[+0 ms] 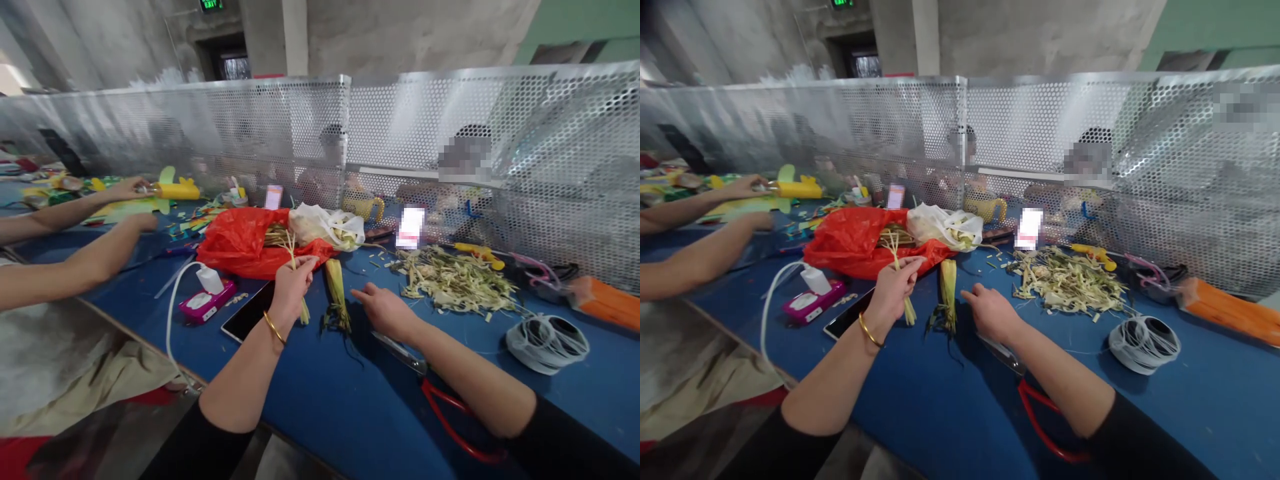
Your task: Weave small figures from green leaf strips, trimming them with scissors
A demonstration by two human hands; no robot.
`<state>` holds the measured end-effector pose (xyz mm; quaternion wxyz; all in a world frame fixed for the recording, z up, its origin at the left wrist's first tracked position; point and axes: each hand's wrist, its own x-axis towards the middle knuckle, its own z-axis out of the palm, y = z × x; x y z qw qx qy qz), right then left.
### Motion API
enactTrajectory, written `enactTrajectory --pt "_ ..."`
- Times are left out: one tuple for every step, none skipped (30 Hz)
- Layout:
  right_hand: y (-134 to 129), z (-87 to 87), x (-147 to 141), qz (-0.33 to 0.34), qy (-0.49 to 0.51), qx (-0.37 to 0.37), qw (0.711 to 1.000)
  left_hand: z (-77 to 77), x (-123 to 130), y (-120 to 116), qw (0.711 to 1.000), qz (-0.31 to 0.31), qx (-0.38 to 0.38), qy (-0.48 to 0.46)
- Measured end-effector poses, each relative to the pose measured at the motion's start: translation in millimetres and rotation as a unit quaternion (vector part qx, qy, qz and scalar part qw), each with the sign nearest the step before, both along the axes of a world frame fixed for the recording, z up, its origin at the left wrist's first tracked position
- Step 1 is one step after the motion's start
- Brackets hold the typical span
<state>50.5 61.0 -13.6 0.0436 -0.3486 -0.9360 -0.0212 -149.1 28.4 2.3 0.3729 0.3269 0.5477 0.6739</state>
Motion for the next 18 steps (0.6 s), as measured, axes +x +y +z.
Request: enactTrajectory --pt "2 -2.8 -2 0.018 -0.014 -0.002 1.0 -0.2 0 0 0.999 -0.007 -0.006 0.045" --pt "3 -5.1 -3 0.033 -0.027 -0.002 0.999 -0.7 1 -1 0.993 -0.016 -0.018 0.116" --pt "3 -6.9 -5 0.044 -0.036 0.0 0.998 -1.6 3 -2 0.977 -0.024 -0.036 0.207" --pt "2 -8.3 -8 0.052 -0.043 0.002 0.998 -2.9 5 -3 0.949 -0.036 -0.06 0.309" --pt "1 -9.3 -10 0.056 -0.048 0.003 0.997 -4.8 9 -4 0.906 -0.049 -0.091 0.41" --pt "0 -10.1 -12 0.059 -0.051 0.003 0.997 -7.2 12 -6 0.86 -0.054 -0.123 0.493" --pt "0 -10.7 -13 0.062 -0.053 0.002 0.997 -10.0 16 -7 0.82 -0.072 -0.152 0.546" --pt "0 -11.0 -14 0.064 -0.053 -0.001 0.997 -12.9 20 -7 0.791 -0.083 -0.177 0.579" --pt "1 -11.3 -14 0.066 -0.051 -0.005 0.996 -15.8 22 -7 0.77 -0.089 -0.191 0.602" --pt "2 -11.3 -13 0.069 -0.049 -0.01 0.996 -18.3 23 -7 0.755 -0.099 -0.201 0.616" --pt "4 -11.3 -11 0.073 -0.044 -0.016 0.996 -20.2 23 -6 0.745 -0.105 -0.21 0.625" --pt "7 -11.2 -9 0.076 -0.038 -0.023 0.996 -21.4 21 -5 0.737 -0.109 -0.216 0.631" --pt "10 -11.1 -7 0.076 -0.03 -0.029 0.996 -21.7 19 -4 0.733 -0.113 -0.221 0.633" --pt "12 -11.1 -5 0.071 -0.019 -0.034 0.997 -21.2 16 -3 0.732 -0.11 -0.225 0.633" --pt "15 -11.2 -3 0.063 -0.008 -0.036 0.997 -20.0 12 -1 0.734 -0.103 -0.225 0.632" --pt "18 -11.4 -1 0.051 0.004 -0.035 0.998 -18.3 8 0 0.738 -0.093 -0.221 0.631" --pt "20 -11.7 0 0.039 0.017 -0.031 0.999 -16.3 5 1 0.742 -0.08 -0.218 0.629" --pt "22 -12.2 0 0.027 0.027 -0.026 0.999 -14.2 1 2 0.746 -0.067 -0.214 0.627"
